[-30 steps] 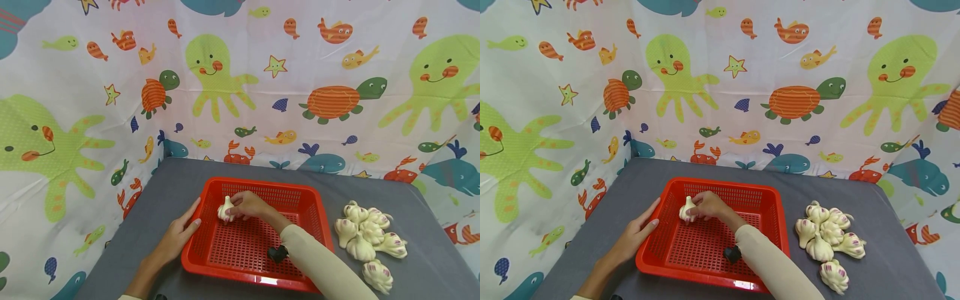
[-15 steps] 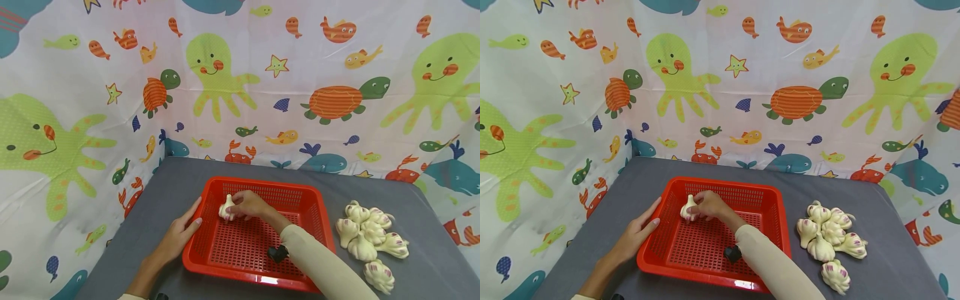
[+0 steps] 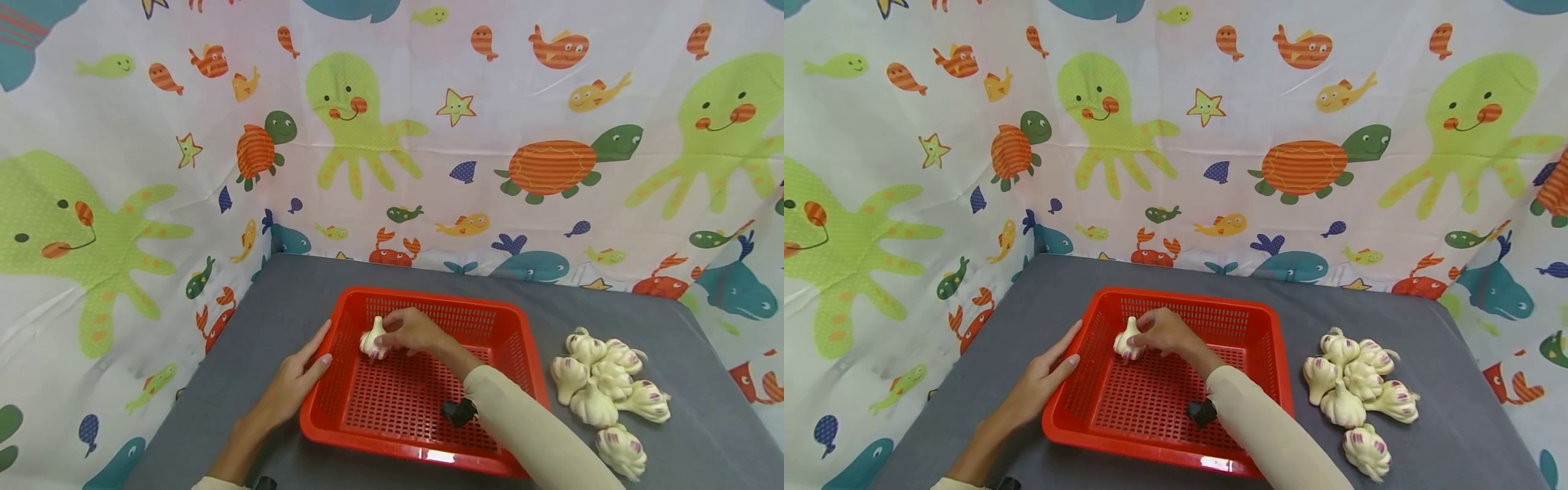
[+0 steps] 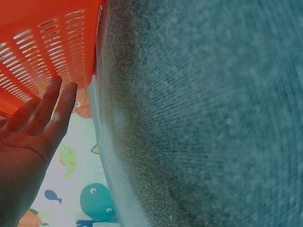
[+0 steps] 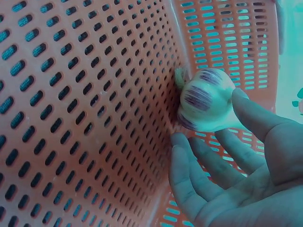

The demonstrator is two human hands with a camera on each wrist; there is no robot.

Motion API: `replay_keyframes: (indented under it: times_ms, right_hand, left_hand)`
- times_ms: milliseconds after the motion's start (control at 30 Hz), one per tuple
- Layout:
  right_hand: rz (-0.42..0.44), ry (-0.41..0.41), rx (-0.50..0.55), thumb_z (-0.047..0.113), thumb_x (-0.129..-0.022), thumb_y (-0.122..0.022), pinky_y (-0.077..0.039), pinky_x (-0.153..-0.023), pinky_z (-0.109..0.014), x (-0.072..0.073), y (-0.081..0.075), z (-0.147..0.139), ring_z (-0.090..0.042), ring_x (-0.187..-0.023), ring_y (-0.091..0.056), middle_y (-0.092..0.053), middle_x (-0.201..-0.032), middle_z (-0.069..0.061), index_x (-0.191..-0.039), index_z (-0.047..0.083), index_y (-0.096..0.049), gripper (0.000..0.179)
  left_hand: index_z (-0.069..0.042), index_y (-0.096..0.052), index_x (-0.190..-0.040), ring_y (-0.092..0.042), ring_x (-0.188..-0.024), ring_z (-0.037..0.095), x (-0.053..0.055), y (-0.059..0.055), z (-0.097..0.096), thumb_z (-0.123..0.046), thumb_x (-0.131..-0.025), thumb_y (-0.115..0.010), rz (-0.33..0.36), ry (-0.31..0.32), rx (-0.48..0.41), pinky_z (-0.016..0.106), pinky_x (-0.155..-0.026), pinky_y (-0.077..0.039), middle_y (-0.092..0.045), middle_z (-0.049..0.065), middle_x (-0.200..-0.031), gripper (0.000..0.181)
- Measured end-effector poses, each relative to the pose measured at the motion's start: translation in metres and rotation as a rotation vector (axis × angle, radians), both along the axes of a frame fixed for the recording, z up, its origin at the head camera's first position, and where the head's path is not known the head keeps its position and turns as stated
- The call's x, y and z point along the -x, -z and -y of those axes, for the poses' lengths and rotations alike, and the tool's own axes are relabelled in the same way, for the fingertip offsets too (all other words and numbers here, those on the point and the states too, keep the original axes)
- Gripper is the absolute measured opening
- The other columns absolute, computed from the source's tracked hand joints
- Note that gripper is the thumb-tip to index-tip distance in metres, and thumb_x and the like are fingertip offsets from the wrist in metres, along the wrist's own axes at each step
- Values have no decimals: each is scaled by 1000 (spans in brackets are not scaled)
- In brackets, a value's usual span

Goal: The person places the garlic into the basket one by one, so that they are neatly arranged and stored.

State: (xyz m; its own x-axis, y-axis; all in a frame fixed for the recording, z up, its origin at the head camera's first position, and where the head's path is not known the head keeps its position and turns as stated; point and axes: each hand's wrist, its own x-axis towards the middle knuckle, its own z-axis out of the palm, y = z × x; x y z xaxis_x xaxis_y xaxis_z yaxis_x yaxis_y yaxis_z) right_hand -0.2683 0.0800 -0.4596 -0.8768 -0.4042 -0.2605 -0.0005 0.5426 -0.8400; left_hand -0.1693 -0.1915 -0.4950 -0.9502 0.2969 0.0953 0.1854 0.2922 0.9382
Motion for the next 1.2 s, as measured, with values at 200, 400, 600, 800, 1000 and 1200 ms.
replay_keyframes:
  times_ms: [200,400,600,800,1000,1200]
  right_hand:
    - [11,-1,22,26,-93,-84,-63,-72,-43,-1,-5,-8,-32,-94,-72,-75,-116,-10,-129,5,-73,43]
    - [15,18,39,26,-94,-83,-62,-75,-44,-3,-15,-18,-29,-99,-69,-73,-116,-8,-132,4,-71,45]
    - [-13,-2,36,28,-95,-82,-62,-75,-41,-10,-28,-27,-25,-100,-68,-71,-121,-10,-133,5,-70,46]
    - [0,-7,57,33,-94,-82,-61,-78,-42,-19,-42,-36,-24,-103,-64,-69,-125,-9,-135,8,-70,49]
    - [-23,14,108,33,-95,-82,-61,-86,-46,-32,-54,-51,-25,-109,-66,-68,-134,-14,-132,15,-73,42]
    - [-37,73,136,34,-94,-83,-61,-90,-48,-44,-61,-70,-28,-109,-71,-69,-134,-11,-133,16,-73,45]
  left_hand:
    - [-33,-25,-170,-78,-95,22,0,0,0,-30,-113,-53,-2,-2,3,31,-76,-64,-54,23,-154,63]
    - [-31,-26,-170,-78,-94,22,1,-1,-1,-29,-113,-53,-15,1,-3,31,-76,-64,-55,24,-152,63]
    - [-31,-25,-170,-79,-92,24,1,-2,1,-29,-113,-53,-2,3,-15,32,-75,-64,-55,24,-152,63]
    - [-32,-25,-170,-79,-92,23,1,0,3,-29,-113,-53,-5,10,-9,32,-75,-64,-54,24,-154,63]
    - [-32,-25,-170,-79,-93,23,2,2,3,-29,-113,-53,-7,14,-6,31,-77,-64,-54,23,-154,63]
    - [-32,-24,-170,-79,-92,23,2,2,2,-28,-113,-53,-3,18,-10,31,-77,-64,-54,23,-154,64]
